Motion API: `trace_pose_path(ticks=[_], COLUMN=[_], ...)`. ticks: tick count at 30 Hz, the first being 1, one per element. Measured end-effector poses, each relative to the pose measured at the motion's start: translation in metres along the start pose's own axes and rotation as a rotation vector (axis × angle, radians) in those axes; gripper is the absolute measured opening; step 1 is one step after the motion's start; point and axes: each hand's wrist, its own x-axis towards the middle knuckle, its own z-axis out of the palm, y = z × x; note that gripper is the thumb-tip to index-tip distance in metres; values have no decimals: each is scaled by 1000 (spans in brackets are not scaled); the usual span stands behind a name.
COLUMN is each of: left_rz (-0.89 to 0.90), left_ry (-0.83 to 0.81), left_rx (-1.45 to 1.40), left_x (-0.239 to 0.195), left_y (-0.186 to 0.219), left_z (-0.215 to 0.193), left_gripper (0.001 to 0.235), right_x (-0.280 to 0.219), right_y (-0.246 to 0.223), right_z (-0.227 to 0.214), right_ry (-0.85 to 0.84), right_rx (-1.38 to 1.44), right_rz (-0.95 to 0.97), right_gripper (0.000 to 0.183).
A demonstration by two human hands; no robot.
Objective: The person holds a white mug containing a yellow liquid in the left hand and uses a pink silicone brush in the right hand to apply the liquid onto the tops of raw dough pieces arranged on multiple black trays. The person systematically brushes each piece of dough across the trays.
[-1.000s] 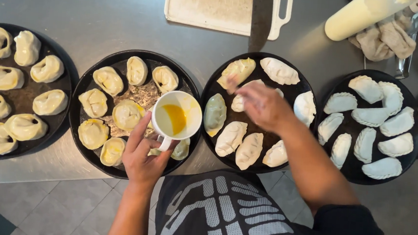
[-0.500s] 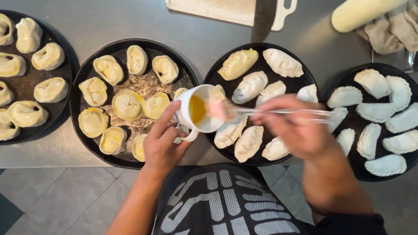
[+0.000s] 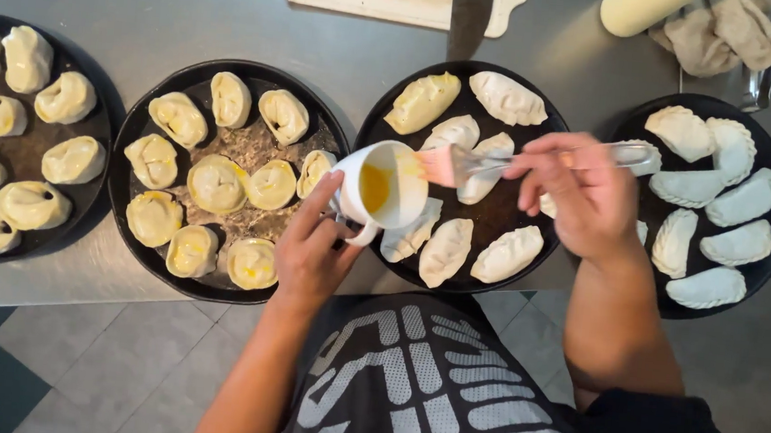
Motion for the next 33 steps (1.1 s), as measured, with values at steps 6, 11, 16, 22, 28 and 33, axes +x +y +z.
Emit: trace_pose_path(ticks=[6,11,16,22,28,33], left_rz=[-52,-69,-126,-109,-21,46], left_ry=[1,14,33,37,6,-28], left_rx=[63,101,80,85,103,132], left_x=[-15,-18,-26,-26,-18,-10], left_y=[-10,-11,-10,-13,-10,-4], left_z=[4,-1,-11,-15,-17,-20], left_gripper=[37,40,39,38,33,31], right_x=[-16,-34,-35,-14,-17,-6], right_y=[66,111,126,106,13,30], right_z=[-20,28,15,-14,29,86], right_ry=[71,-130,-125,5,-7,-175], right_rx=[-209,-609,-538,-813,-379,-341], right_rz=[75,-160,-258,-291,-187,-269], right_gripper=[23,18,17,17,23,10])
